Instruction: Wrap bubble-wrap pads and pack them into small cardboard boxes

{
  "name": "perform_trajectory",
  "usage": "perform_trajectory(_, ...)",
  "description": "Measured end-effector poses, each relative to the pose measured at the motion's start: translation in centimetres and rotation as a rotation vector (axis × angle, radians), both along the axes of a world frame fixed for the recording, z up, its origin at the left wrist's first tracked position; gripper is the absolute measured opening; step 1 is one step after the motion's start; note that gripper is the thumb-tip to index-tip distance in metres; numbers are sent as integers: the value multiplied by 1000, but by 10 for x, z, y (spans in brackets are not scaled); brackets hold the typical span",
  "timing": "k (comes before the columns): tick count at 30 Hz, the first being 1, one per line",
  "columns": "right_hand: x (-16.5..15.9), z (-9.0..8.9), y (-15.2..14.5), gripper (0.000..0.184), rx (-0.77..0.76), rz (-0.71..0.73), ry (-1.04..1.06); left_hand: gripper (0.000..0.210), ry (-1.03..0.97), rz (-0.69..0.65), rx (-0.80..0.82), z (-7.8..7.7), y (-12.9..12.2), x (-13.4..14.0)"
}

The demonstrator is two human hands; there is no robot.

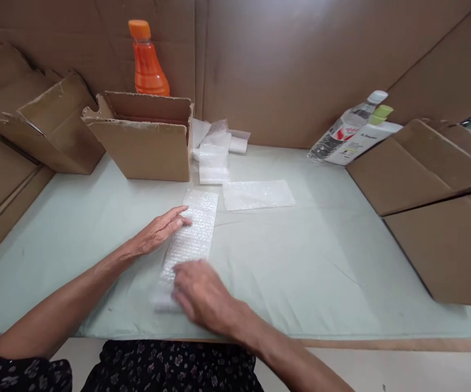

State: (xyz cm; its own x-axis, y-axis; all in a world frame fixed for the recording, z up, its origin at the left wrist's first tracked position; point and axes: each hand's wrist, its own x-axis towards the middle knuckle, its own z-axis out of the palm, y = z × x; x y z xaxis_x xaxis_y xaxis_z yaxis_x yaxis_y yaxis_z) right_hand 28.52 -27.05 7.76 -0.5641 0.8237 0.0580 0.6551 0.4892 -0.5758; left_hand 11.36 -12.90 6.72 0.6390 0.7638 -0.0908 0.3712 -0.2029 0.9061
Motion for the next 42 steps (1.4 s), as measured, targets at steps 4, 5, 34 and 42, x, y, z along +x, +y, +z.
perform_trajectory(4, -5, 12, -33, 6, -259, 259, 165, 59, 21, 15, 10, -9, -4, -3)
perform_trajectory(5, -4, 13, -35, 5, -303, 234, 160, 58, 26, 20, 22, -11, -5, -2)
perform_trajectory(34, 39, -20, 76, 27, 297, -319, -101, 61, -250, 147, -180, -15, 0, -20)
perform_trajectory(42, 48, 2, -2, 46, 245, -35, -59, 49, 28, -108, 374, 25, -52, -47)
